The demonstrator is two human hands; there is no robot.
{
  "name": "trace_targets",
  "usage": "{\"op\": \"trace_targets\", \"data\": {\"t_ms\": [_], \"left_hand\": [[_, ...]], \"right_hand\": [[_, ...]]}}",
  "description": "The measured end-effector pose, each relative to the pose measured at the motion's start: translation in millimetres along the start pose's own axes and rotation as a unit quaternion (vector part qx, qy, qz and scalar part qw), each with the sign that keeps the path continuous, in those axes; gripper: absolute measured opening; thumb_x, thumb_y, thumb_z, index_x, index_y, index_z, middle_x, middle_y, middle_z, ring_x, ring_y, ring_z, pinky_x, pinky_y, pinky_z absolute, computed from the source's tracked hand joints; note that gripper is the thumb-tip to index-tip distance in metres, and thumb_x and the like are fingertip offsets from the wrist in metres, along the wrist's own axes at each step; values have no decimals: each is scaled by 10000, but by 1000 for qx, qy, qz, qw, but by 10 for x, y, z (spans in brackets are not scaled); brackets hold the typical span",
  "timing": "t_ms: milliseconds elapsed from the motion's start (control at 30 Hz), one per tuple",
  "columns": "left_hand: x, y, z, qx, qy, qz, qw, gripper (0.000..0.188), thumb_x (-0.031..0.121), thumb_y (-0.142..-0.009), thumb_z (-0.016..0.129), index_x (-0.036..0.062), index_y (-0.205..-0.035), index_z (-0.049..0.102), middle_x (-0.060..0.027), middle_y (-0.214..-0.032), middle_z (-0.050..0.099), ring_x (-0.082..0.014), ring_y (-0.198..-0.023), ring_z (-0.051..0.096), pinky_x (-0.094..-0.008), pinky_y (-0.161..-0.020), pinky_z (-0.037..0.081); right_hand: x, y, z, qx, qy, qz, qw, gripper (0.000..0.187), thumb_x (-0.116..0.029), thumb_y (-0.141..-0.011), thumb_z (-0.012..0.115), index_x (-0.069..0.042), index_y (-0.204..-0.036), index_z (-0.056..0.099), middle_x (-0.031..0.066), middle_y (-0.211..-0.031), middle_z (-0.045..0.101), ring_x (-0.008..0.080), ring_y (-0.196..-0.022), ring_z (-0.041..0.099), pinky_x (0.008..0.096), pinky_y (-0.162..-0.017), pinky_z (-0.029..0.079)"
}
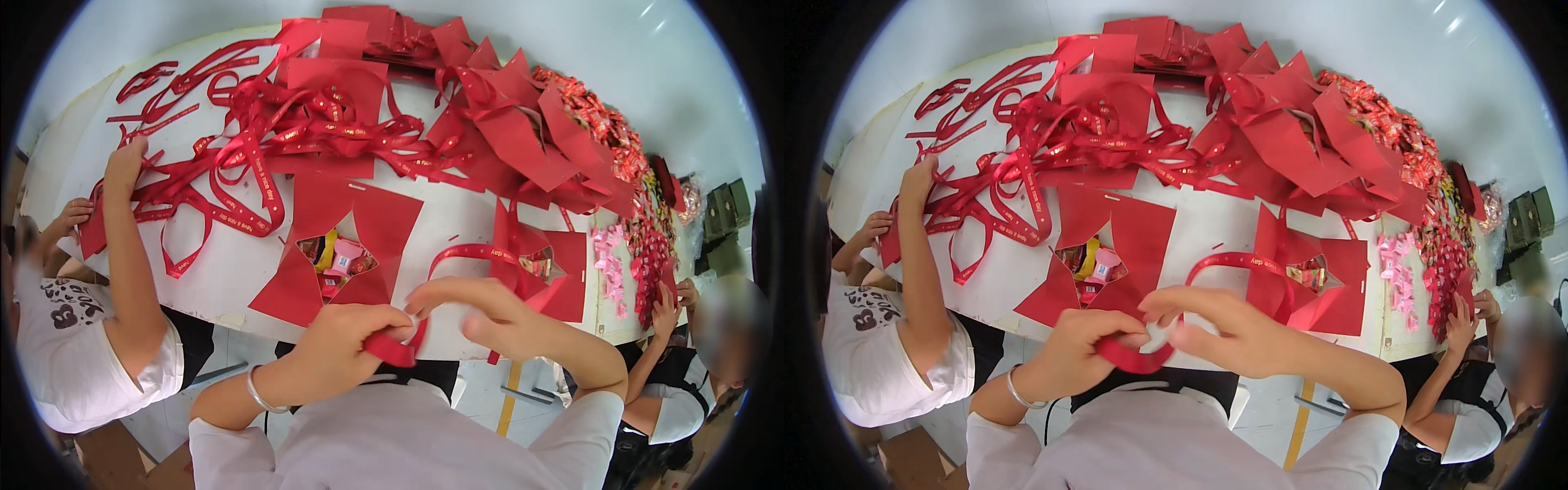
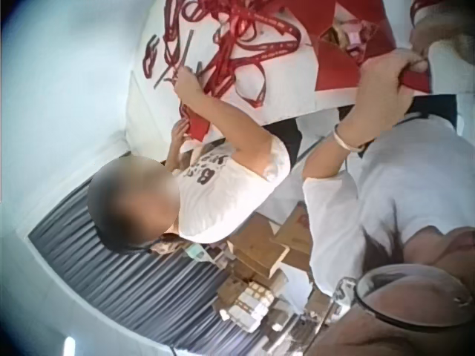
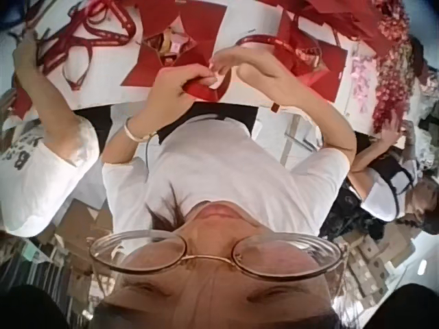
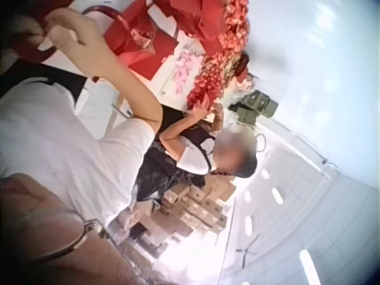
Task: The person places small wrapped candies into red paper gift bags, folds the tops closed, and attaches red ribbons. The person works at a table with other people also assembling similar gift bags.
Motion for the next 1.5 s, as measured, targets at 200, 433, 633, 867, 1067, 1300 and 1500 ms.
{"op": "trace_targets", "data": {"t_ms": [200, 433, 633, 867, 1067, 1300, 1500], "left_hand": [[-32, -137, -144, 72, -165, -10, 984, 78, 31, -799, 554, -1, -870, 561, -127, -697, 579, -295, -632, 575, -330, -550, 444], [-48, 554, -868, 196, -300, 111, 927, 438, 249, -679, 764, 109, -1044, 566, -76, -994, 597, -267, -865, 539, -395, -769, 429], [-300, 647, -505, 67, -497, 104, 859, 372, 370, -684, 732, 215, -1004, 621, -32, -1122, 552, -265, -1087, 477, -590, -1018, 247], [-243, 141, -477, -52, -427, 67, 900, 192, 208, -607, 722, 110, -755, 651, 24, -754, 619, -152, -795, 590, -624, -1062, 149], [222, -62, -527, -16, -268, 82, 960, 579, 391, -663, 746, 78, -1115, 564, -54, -962, 610, -219, -917, 585, -500, -1053, 225], [31, -577, -533, 48, 112, -19, 992, 422, 119, -846, 615, -2, -1221, 462, -56, -895, 613, -99, -803, 551, -243, -741, 456], [-274, -589, -588, -64, 148, -165, 973, 203, 142, -910, 535, -44, -940, 613, -35, -696, 607, -64, -602, 537, -201, -554, 448]], "right_hand": [[338, -233, 411, -30, -345, 198, 917, 314, -168, -923, 512, -35, -1181, 390, 41, -752, 519, 85, -590, 512, 226, -478, 408], [199, -55, -208, 89, 129, -50, 986, 143, 32, -734, 590, -31, -862, 588, 71, -748, 565, 188, -697, 549, 302, -601, 437], [502, 275, 680, -42, 513, -197, 834, 182, -105, -722, 602, -49, -895, 586, 88, -919, 550, 203, -890, 538, 316, -778, 457], [639, 418, 508, -25, 496, -184, 848, 177, -99, -743, 603, -52, -911, 575, 90, -963, 562, 255, -989, 526, 349, -845, 438], [-104, 160, -574, 238, 7, 8, 971, 59, -13, -809, 581, -4, -848, 538, 63, -734, 547, 131, -661, 541, 261, -587, 419], [-541, -367, -720, 118, -28, 38, 992, 79, -59, -863, 538, 19, -872, 540, -4, -689, 523, 33, -556, 448, 195, -477, 327], [-109, -327, -1117, 55, 159, 196, 966, 190, -118, -863, 576, -27, -1030, 559, 15, -876, 600, 47, -760, 529, 189, -604, 410]]}}
Point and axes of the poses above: each hand's wrist, its own y-axis away from the middle knuckle, its own z-axis out of the palm, x = y × z, the point moved 8 cm from there along -y, towards the middle knuckle
